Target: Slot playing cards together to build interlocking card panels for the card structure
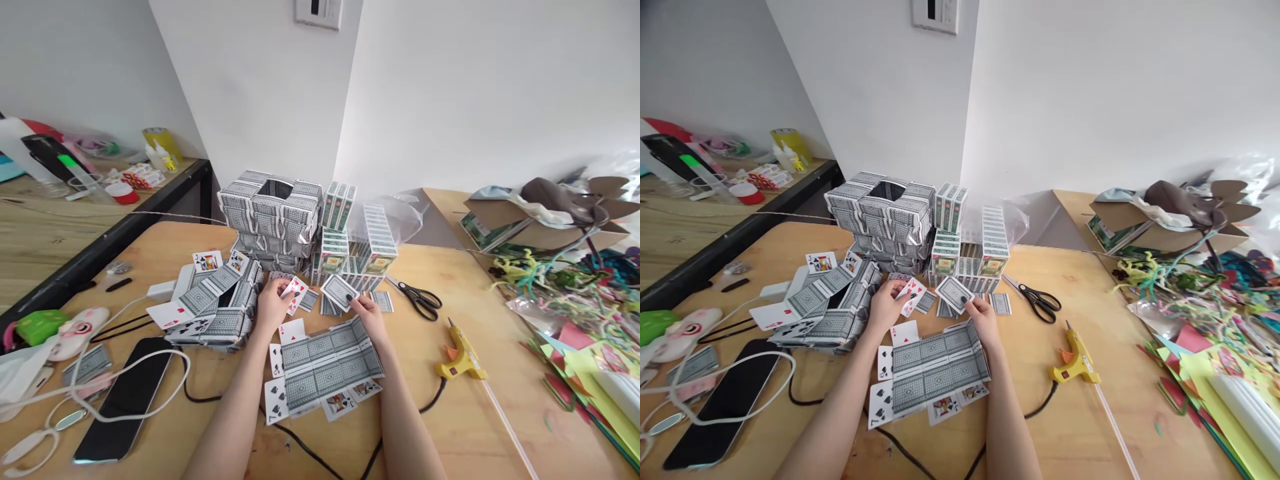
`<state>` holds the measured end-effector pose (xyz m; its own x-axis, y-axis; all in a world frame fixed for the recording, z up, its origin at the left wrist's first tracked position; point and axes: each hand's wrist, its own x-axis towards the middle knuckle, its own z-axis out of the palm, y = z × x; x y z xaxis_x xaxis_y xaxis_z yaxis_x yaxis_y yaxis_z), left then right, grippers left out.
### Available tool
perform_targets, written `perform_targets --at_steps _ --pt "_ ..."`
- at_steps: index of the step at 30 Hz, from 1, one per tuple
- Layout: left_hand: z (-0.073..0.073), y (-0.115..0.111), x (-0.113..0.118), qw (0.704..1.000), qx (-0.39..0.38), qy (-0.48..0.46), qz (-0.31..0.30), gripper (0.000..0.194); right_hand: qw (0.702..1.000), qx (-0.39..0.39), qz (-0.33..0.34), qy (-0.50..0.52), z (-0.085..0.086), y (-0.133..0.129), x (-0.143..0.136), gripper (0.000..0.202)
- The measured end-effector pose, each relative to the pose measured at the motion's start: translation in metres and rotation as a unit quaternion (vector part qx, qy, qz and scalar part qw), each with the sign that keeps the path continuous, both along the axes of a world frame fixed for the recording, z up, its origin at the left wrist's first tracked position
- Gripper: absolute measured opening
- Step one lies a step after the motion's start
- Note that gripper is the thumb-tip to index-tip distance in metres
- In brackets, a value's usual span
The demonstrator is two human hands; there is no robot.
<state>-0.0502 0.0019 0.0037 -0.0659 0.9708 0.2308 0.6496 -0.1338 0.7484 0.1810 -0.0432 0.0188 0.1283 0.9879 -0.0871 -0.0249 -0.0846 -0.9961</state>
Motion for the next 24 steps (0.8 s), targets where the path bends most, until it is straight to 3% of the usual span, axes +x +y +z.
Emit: perform_targets --at_steps 5,9,13,18,21,24 --pt "0.003 -0.003 0.000 0.988 -0.059 -0.143 -0.025 0.022 0.996 -0.065 0.050 0.037 -0.010 0.000 0.001 0.028" --pt "0.008 -0.006 0.006 0.958 -0.130 -0.241 -0.091 0.028 0.991 -0.093 0.081 0.048 -0.018 0.001 -0.001 0.027" --pt "0.011 -0.011 0.013 0.943 -0.164 -0.241 -0.160 0.024 0.993 -0.065 0.080 0.052 -0.017 0.001 -0.007 0.028" --pt "0.013 -0.016 0.017 0.933 -0.187 -0.208 -0.226 0.018 0.989 -0.039 0.132 0.050 -0.011 -0.002 -0.012 0.026" --pt "0.012 -0.018 0.018 0.914 -0.224 -0.232 -0.247 0.019 0.983 -0.041 0.172 0.057 -0.010 -0.004 -0.013 0.026" --pt "0.010 -0.019 0.019 0.891 -0.260 -0.285 -0.240 0.021 0.986 -0.041 0.154 0.046 -0.012 -0.004 -0.014 0.028"
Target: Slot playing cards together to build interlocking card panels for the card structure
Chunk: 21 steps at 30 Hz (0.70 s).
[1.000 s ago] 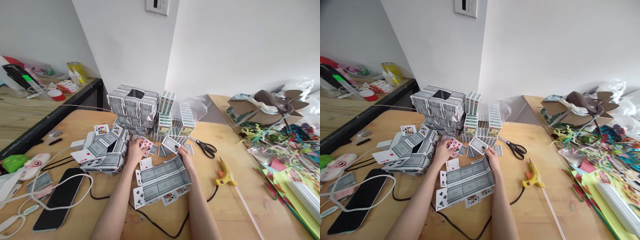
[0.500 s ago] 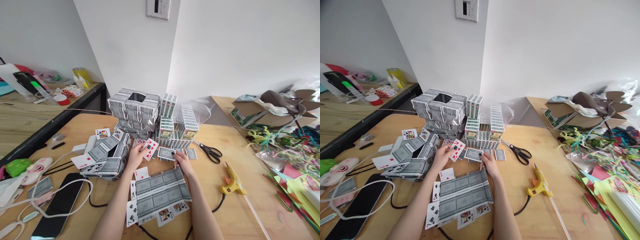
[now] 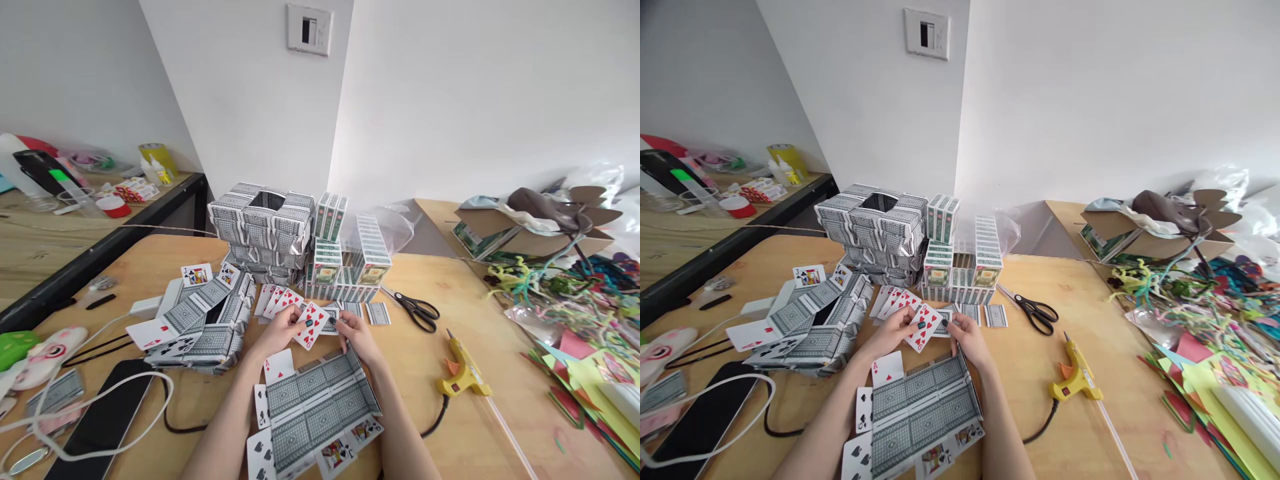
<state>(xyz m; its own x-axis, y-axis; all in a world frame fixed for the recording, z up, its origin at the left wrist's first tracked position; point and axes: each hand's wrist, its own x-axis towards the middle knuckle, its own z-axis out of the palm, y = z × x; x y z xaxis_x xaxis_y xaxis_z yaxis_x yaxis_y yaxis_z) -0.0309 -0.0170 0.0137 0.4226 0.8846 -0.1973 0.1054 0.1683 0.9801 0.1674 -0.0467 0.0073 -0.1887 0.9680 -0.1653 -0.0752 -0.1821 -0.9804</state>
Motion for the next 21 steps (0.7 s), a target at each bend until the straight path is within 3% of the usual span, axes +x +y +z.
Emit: perform_targets --at_steps 6,10,15,21 --pt "-0.001 -0.001 0.001 0.985 -0.121 -0.118 0.039 0.036 0.993 0.041 -0.112 -0.014 0.002 0.001 -0.003 0.033" --pt "-0.005 0.001 0.000 0.973 -0.143 -0.167 0.072 0.034 0.990 0.032 -0.140 0.009 -0.001 0.000 -0.005 0.042" --pt "-0.012 0.002 0.002 0.981 -0.107 -0.137 0.086 0.033 0.990 0.015 -0.139 0.020 -0.006 0.000 -0.006 0.037" --pt "-0.010 0.002 0.001 0.996 0.009 -0.021 0.081 0.021 0.995 0.022 -0.085 0.046 -0.001 -0.003 -0.008 0.030"
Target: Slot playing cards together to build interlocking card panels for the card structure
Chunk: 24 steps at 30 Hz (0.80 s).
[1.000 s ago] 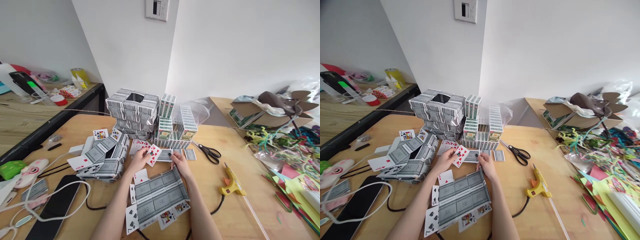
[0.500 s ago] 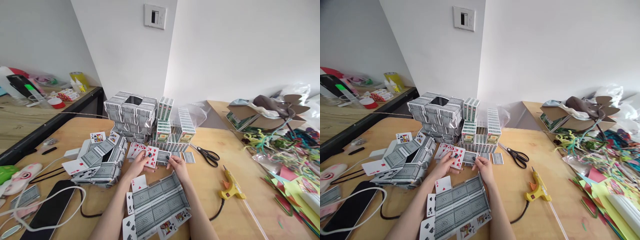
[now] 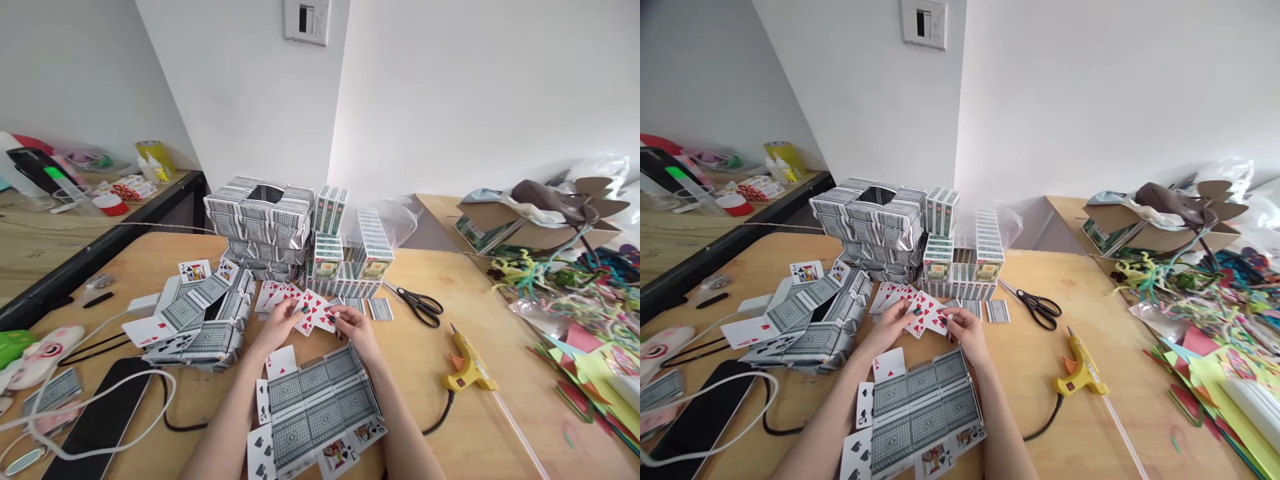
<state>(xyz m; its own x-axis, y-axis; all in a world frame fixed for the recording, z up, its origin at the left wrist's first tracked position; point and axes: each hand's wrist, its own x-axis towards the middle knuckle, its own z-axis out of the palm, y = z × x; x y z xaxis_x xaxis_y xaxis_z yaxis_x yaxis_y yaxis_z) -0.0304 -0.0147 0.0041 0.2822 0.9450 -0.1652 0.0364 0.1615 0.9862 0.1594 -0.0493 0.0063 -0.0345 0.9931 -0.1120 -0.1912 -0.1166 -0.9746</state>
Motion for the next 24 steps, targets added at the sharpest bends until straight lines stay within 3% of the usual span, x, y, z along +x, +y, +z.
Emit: perform_targets --at_steps 3,5,9,12,15,17,21,24 --pt "0.009 -0.002 0.002 0.997 0.057 0.033 -0.034 0.020 0.999 -0.013 0.030 -0.009 0.000 -0.001 -0.002 0.029" --pt "0.015 -0.005 0.005 0.996 0.053 0.037 -0.055 0.021 0.999 -0.019 0.030 -0.016 0.000 -0.001 -0.002 0.027" --pt "0.027 -0.011 0.006 0.997 -0.017 -0.003 -0.078 0.039 0.998 -0.030 -0.051 -0.021 -0.003 0.003 0.001 0.029" --pt "0.035 -0.016 0.004 0.991 0.001 0.048 -0.128 0.040 0.993 -0.044 -0.108 0.007 -0.005 0.007 0.006 0.029" --pt "0.041 -0.022 0.005 0.957 0.034 0.158 -0.239 0.039 0.992 -0.061 -0.107 0.034 -0.008 0.010 0.009 0.024" --pt "0.043 -0.027 0.008 0.930 0.065 0.236 -0.273 0.041 0.992 -0.062 -0.093 0.058 -0.009 0.010 0.010 0.022" --pt "0.046 -0.038 0.016 0.891 0.134 0.340 -0.271 0.044 0.988 -0.051 -0.095 0.108 -0.007 0.010 0.009 0.020" --pt "0.046 -0.044 0.020 0.862 0.154 0.414 -0.249 0.031 0.987 -0.049 -0.107 0.113 -0.004 0.009 0.008 0.021"
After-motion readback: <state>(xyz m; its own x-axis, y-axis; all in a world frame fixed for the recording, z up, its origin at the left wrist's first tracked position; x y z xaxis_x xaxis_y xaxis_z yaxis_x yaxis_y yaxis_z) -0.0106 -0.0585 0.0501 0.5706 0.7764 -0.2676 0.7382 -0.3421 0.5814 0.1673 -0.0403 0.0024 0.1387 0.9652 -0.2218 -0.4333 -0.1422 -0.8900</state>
